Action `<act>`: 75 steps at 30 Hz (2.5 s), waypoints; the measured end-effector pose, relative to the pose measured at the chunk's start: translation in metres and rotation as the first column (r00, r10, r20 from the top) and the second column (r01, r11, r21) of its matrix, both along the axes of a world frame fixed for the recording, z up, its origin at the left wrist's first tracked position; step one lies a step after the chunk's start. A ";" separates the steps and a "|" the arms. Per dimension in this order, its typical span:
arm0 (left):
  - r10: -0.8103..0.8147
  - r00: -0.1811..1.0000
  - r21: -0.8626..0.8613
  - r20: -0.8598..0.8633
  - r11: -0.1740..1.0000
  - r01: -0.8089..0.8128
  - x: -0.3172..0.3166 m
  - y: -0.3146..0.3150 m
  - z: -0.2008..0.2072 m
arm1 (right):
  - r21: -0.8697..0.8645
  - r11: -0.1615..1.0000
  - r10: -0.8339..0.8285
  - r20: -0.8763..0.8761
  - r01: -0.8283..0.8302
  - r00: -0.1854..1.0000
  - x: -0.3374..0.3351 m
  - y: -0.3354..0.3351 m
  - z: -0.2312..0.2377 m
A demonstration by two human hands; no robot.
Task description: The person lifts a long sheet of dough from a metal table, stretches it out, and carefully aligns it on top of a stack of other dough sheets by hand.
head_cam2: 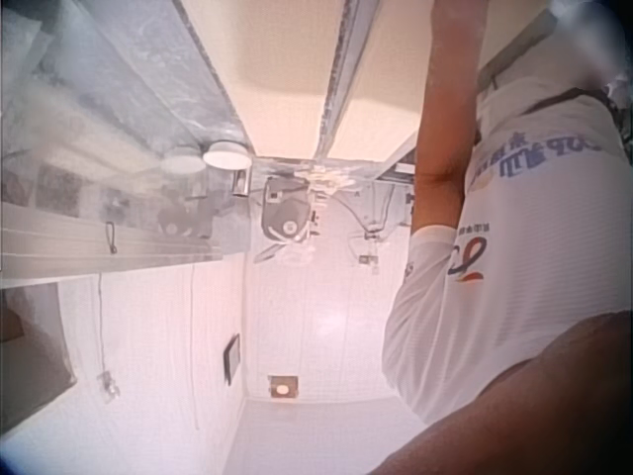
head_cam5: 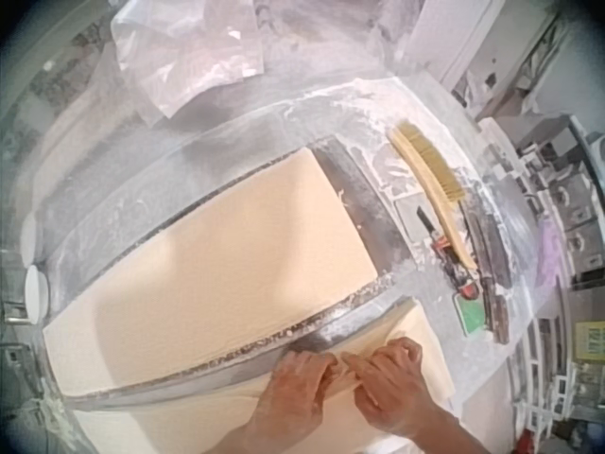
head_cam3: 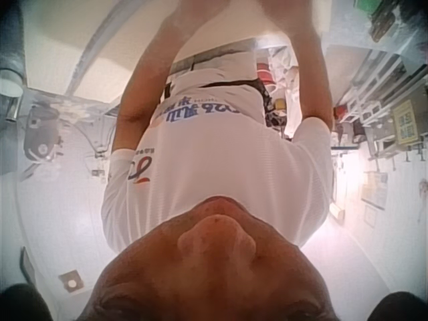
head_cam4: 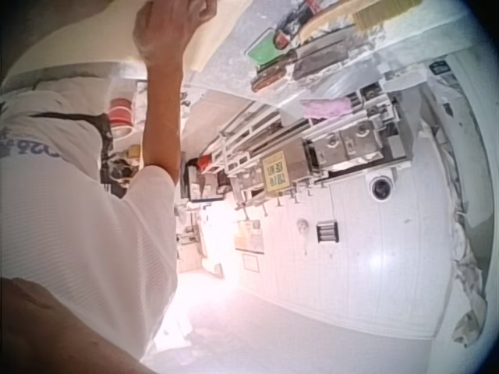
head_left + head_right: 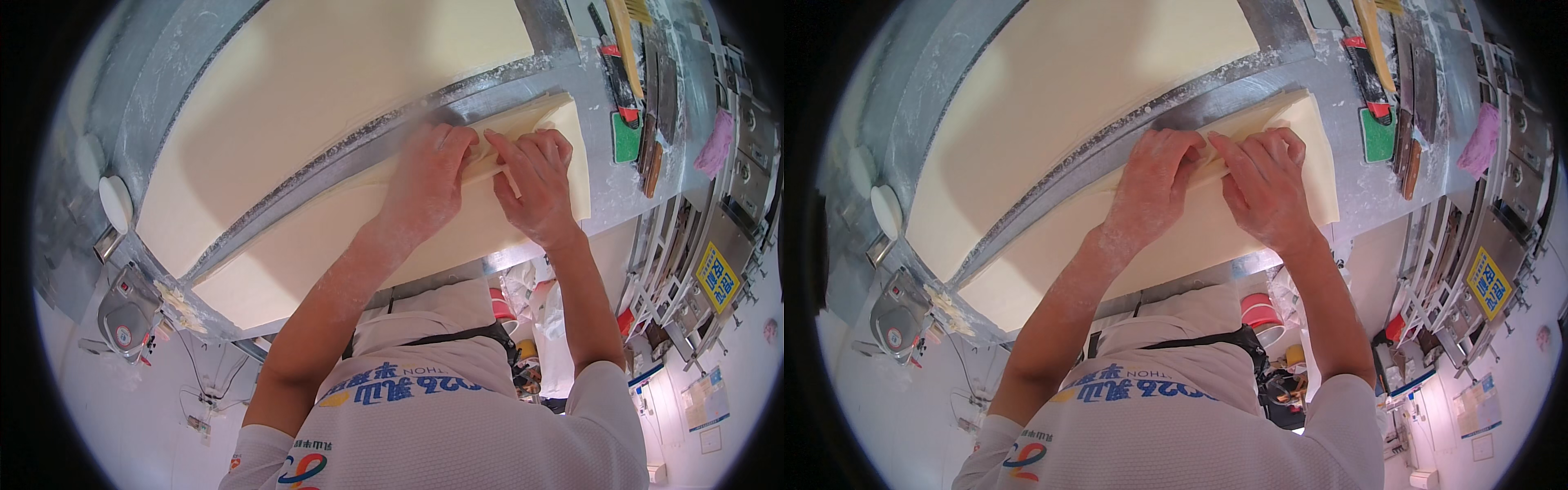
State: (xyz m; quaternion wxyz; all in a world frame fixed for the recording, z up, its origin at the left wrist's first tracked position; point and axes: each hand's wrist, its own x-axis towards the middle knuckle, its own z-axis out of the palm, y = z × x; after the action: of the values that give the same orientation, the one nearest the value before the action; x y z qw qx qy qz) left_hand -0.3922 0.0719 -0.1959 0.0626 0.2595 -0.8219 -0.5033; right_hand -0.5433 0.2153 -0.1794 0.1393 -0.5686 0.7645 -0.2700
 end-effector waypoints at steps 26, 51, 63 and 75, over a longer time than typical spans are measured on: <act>-0.015 0.993 -0.120 0.113 0.992 0.029 0.009 -0.012 -0.003 | 0.068 0.995 0.073 -0.051 -0.070 0.996 -0.027 -0.030 -0.004; -0.203 0.926 -0.463 0.319 0.819 0.339 0.051 0.028 0.000 | 0.253 0.927 -0.198 -0.295 0.276 0.935 0.018 0.038 -0.021; 0.104 0.887 -0.493 0.450 0.857 0.150 0.194 0.053 0.001 | 0.228 0.850 -0.393 -0.326 0.475 0.860 0.013 0.108 -0.022; 0.331 0.942 -0.491 0.053 0.830 -0.264 0.213 0.045 0.050 | -0.212 0.839 -0.467 0.194 0.502 0.863 -0.052 -0.068 -0.016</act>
State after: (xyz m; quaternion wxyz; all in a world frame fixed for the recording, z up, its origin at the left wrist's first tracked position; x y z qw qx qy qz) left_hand -0.1791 0.1165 -0.1461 0.1464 0.3947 -0.8718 -0.2504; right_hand -0.5949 0.1477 -0.1955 0.0434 -0.3500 0.8310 -0.4302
